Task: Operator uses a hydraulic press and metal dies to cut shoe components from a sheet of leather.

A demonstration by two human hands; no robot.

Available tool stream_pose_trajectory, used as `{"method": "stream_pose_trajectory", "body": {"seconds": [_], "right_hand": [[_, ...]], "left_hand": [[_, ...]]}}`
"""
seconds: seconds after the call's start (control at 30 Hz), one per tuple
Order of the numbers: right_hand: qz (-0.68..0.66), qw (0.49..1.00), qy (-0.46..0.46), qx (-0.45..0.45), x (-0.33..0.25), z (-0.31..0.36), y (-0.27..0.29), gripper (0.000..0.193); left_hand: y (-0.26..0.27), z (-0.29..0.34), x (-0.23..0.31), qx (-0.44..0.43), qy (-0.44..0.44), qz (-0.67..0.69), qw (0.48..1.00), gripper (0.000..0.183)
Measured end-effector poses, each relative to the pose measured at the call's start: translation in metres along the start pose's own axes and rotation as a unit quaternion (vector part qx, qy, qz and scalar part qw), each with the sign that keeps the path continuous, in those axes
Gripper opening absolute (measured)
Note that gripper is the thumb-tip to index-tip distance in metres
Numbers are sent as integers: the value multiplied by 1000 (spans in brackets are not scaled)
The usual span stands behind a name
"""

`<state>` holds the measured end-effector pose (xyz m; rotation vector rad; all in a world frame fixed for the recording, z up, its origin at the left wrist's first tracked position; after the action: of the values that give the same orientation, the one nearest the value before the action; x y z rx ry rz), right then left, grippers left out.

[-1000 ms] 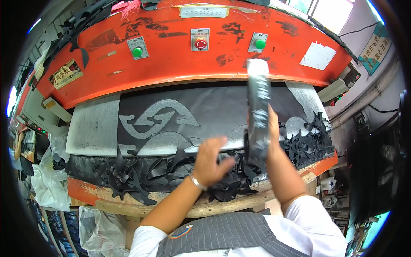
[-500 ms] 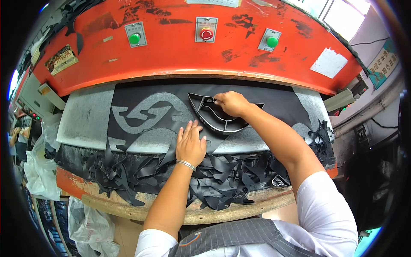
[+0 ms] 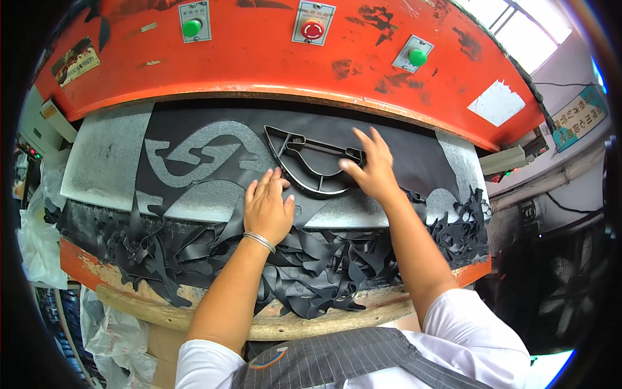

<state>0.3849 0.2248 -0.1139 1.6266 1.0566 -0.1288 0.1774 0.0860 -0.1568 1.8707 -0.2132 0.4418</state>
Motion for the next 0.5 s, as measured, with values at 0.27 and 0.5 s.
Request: {"method": "stream_pose_trajectory", "body": {"seconds": [0.27,0.5], "right_hand": [[-19,995,-102,-15,14,45,5,75],[-3,998,-48,30,16,48,-4,60]], "left_hand": [[-7,1,7,13,-7,6,1000,33],[2,-3,3,-23,0,24,999,40]]}}
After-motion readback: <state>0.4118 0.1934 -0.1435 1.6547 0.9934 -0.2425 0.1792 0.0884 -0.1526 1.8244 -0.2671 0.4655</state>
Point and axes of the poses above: each hand's wrist, its own z-axis away from the middle knuckle, its own y-axis out of the back of the hand, x = y × z, the point moved 1 cm from there along -z, towards the middle knuckle, and after that the axes turned 12 degrees about -z, right-handed, at the moved point
